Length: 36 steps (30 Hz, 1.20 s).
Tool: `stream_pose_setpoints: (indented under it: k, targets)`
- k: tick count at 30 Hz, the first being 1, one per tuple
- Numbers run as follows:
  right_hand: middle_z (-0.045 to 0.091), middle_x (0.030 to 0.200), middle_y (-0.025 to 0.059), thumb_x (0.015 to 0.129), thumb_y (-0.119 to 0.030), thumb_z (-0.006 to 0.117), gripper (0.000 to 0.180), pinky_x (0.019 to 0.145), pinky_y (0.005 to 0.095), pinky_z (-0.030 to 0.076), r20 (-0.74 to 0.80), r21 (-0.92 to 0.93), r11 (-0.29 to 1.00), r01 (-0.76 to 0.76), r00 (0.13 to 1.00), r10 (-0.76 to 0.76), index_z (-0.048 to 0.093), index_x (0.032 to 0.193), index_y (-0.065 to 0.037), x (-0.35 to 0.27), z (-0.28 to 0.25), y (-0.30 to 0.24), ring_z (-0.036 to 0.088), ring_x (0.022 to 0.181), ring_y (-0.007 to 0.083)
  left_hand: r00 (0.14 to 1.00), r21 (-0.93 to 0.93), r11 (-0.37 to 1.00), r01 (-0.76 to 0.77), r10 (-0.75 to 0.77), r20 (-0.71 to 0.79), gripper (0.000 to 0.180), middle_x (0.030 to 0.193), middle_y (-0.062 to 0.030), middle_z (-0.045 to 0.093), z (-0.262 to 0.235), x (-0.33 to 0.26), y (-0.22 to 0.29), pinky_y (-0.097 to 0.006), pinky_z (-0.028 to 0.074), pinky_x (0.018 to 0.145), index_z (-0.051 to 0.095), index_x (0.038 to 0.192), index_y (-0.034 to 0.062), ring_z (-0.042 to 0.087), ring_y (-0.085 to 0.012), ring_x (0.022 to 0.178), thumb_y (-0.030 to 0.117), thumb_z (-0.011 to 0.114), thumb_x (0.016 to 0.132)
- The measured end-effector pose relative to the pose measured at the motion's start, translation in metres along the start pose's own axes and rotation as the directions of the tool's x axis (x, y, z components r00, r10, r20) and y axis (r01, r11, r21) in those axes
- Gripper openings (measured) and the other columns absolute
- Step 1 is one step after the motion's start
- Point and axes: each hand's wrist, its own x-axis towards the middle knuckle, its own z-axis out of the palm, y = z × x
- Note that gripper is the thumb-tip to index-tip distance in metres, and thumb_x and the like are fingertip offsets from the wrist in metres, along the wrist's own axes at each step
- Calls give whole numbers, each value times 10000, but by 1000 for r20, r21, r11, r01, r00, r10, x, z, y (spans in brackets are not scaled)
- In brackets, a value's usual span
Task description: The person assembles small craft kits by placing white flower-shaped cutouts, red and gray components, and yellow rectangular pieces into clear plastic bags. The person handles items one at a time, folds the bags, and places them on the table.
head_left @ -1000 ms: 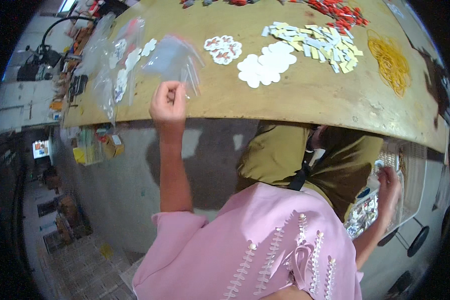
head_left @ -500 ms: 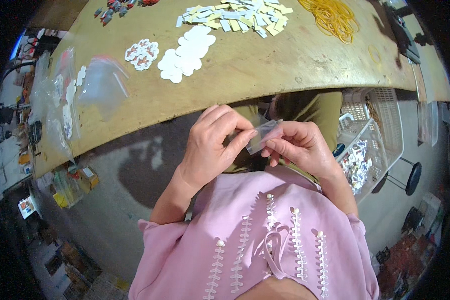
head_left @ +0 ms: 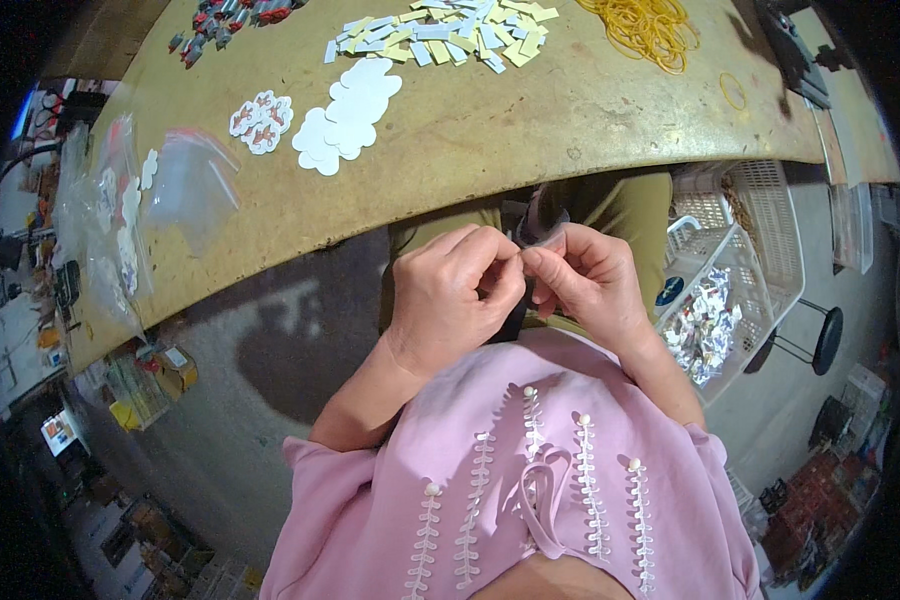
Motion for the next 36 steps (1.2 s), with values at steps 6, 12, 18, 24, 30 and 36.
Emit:
stream_pose_setpoints:
  k: [6,12,18,24,30,36]
  targets:
    - [696,757,8,1071,-184,699,220,546,230,565,14,-18,994,-104,994,104,694,921,-24,-5,-3,4,654,644,47,995,51,999,-11,16,-103,144,756,-66,649,4,5,-7,-399,540,574,674,930,97,677,-272,639,20,753,838]
    - [701,744,27,1121,-250,556,321,505,221,485,-11,-6,985,-174,985,174,697,942,-24,-3,-8,1,667,604,93,940,178,928,-328,302,158,156,779,-53,594,-13,-1,-10,-419,533,614,716,955,125,646,-274,692,148,790,820]
    - [724,948,114,904,4,774,175,578,294,564,124,-609,478,633,672,-731,711,1063,-33,-2,1,-11,694,675,187,922,134,921,-366,339,187,125,832,-50,606,-24,-12,-23,-409,540,668,695,914,96,640,-254,765,124,795,846]
    - [693,1061,86,779,-65,723,212,756,381,609,519,-731,164,663,695,-498,699,989,-50,-5,-12,-24,703,935,271,907,83,927,-365,334,256,209,942,-63,696,-57,-3,-12,-394,583,752,751,1040,105,697,-272,883,116,822,844]
    - [682,971,98,782,-39,724,240,733,394,589,478,-700,280,657,723,-500,745,1021,-47,-7,-20,-14,681,877,288,979,576,809,-118,191,-67,466,1307,-128,707,-97,59,-48,-454,514,1080,719,1292,55,645,-352,1226,195,853,868]
    - [655,916,100,757,17,727,290,712,394,575,422,-682,320,657,712,-561,758,1040,-34,-6,-25,3,660,837,292,980,568,802,-184,193,46,412,1173,-123,717,-113,73,-78,-421,563,912,746,1188,47,687,-324,1064,233,885,847]
